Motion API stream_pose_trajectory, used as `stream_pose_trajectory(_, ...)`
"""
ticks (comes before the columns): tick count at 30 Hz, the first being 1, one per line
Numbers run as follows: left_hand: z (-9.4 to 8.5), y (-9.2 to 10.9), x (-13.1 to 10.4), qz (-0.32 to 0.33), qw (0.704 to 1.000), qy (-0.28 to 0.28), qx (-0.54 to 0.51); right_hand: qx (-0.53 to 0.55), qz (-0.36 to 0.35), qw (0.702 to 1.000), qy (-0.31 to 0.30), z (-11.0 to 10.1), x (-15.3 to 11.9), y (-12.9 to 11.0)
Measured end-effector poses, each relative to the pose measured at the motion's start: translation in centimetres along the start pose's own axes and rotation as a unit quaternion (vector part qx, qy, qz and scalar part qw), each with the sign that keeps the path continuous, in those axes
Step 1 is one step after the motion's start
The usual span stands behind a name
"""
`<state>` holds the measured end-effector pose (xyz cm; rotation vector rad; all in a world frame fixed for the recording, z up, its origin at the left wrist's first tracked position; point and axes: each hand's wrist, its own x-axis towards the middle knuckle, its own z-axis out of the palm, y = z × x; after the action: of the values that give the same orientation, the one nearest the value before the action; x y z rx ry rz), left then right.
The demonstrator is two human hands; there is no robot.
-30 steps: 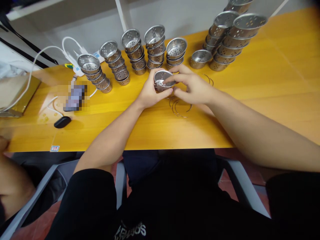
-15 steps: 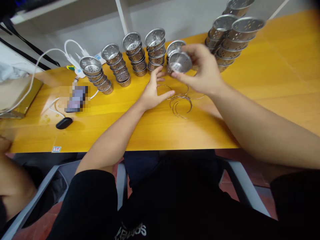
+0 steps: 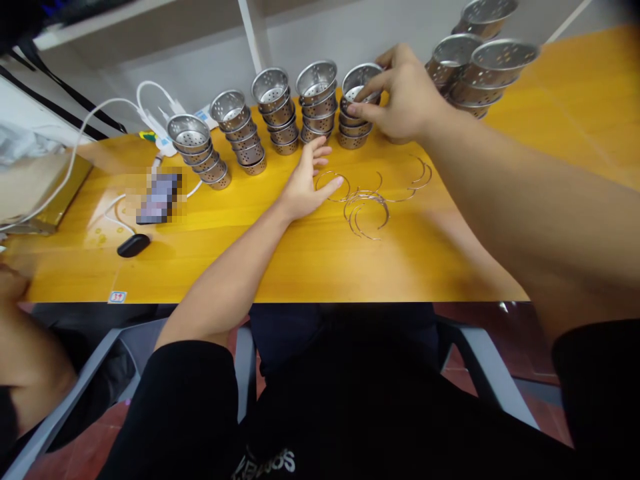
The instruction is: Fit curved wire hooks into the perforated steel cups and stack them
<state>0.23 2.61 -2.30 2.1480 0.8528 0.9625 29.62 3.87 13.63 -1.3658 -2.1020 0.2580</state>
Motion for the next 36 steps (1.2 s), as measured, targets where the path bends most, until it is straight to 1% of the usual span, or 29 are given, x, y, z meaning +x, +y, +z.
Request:
stream_pose_trajectory(4,0.1,0.9,-0.1,-0.005,1.000,0.001,-0.006,-0.009,-0.008,1.000,-0.019,0.4,-0.2,0.2)
stream_pose_trajectory(7,0.2,1.4,-0.1,-0.012,1.000,0.004,-0.003,-0.007,0.002,1.000,-0.030,0.5,0.0,0.3)
stream_pose_trajectory(12,0.2,0.7,-0.1,-0.011,1.000,-0.001,0.002,-0.003,0.028,0.999,-0.045,0.5,0.4,-0.4)
stream_pose_trajectory(15,0.1,0.3,-0.1,-0.007,1.000,-0.006,0.006,-0.005,0.024,0.999,-0.039,0.7,0.4,-0.7)
stream_pose_trajectory(19,0.1,0.3,-0.2,-0.006,1.000,-0.006,0.011,-0.004,0.034,0.999,-0.015,1.1,0.3,-0.4)
stream_pose_trajectory(23,-0.1,0.1,-0.2,0.000,1.000,-0.010,0.005,0.013,-0.007,1.000,-0.021,0.8,0.1,0.3)
stream_pose_trajectory(27,-0.1,-0.3,-0.2,0.005,1.000,-0.020,0.003,0.022,-0.032,0.999,0.009,-0.2,-0.7,0.6)
stream_pose_trajectory(32,0.0,-0.5,-0.2,0.006,1.000,-0.021,0.002,0.003,-0.002,0.998,0.065,-1.7,-2.8,-0.2)
stream_pose_trajectory(34,0.0,-0.4,-0.2,0.004,1.000,-0.019,0.005,-0.014,0.029,0.997,0.077,-2.0,-3.7,-0.5)
stream_pose_trajectory(36,0.0,-0.2,-0.2,0.001,1.000,-0.019,0.006,-0.054,0.072,0.994,0.070,-2.1,-4.7,-0.5)
